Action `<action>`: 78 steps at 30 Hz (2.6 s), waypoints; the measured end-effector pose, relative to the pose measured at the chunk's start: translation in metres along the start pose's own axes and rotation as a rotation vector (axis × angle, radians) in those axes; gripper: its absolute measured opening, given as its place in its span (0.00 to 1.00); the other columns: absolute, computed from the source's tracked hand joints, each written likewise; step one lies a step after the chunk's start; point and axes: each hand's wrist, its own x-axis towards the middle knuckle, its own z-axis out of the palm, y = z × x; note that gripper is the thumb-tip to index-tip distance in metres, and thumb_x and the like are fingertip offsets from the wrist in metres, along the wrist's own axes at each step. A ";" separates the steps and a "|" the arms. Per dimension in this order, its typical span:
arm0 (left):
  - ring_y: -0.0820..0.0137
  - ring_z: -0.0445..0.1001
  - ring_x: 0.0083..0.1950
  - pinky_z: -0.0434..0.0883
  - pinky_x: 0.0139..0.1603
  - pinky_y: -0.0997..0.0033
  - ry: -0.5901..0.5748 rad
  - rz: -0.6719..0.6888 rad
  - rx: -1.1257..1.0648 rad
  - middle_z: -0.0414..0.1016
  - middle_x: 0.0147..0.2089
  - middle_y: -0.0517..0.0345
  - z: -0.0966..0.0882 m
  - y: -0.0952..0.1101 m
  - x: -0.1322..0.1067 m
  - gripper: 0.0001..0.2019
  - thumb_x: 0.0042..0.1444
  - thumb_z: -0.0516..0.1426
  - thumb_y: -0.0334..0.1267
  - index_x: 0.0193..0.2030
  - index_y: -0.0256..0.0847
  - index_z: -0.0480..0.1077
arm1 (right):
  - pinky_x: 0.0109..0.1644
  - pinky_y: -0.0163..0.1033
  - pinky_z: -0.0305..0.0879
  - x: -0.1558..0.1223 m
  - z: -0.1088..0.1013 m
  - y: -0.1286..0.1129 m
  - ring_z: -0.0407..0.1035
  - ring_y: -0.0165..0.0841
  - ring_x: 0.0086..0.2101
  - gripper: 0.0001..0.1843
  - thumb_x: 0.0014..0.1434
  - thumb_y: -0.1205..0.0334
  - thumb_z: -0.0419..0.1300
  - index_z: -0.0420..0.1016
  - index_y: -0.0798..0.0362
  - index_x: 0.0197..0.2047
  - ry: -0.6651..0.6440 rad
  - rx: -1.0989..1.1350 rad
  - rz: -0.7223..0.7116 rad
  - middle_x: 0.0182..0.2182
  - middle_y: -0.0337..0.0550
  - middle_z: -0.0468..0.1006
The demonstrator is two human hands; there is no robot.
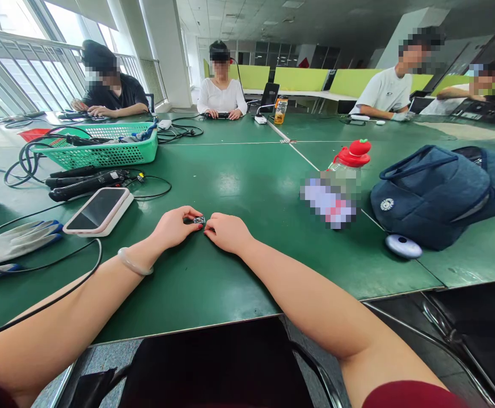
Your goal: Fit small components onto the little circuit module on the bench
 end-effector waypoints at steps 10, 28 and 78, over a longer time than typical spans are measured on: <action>0.67 0.75 0.40 0.70 0.46 0.64 -0.108 0.055 -0.404 0.78 0.38 0.54 0.003 0.009 -0.002 0.15 0.44 0.63 0.42 0.39 0.39 0.73 | 0.30 0.33 0.57 0.002 -0.003 0.013 0.59 0.25 0.24 0.11 0.56 0.54 0.59 0.76 0.53 0.33 0.260 0.559 0.198 0.26 0.36 0.72; 0.66 0.76 0.44 0.67 0.52 0.62 -0.180 -0.032 -0.824 0.79 0.40 0.51 0.003 0.016 -0.005 0.19 0.42 0.66 0.46 0.38 0.37 0.72 | 0.34 0.34 0.59 -0.007 -0.019 0.006 0.60 0.26 0.25 0.08 0.61 0.61 0.55 0.74 0.52 0.34 0.331 0.365 -0.022 0.31 0.39 0.71; 0.65 0.76 0.40 0.69 0.46 0.63 -0.112 0.002 -0.330 0.79 0.37 0.55 0.009 0.000 0.000 0.16 0.44 0.63 0.44 0.40 0.41 0.73 | 0.36 0.35 0.57 0.004 -0.005 0.022 0.65 0.30 0.32 0.07 0.60 0.64 0.58 0.73 0.52 0.29 0.109 0.146 0.306 0.32 0.41 0.73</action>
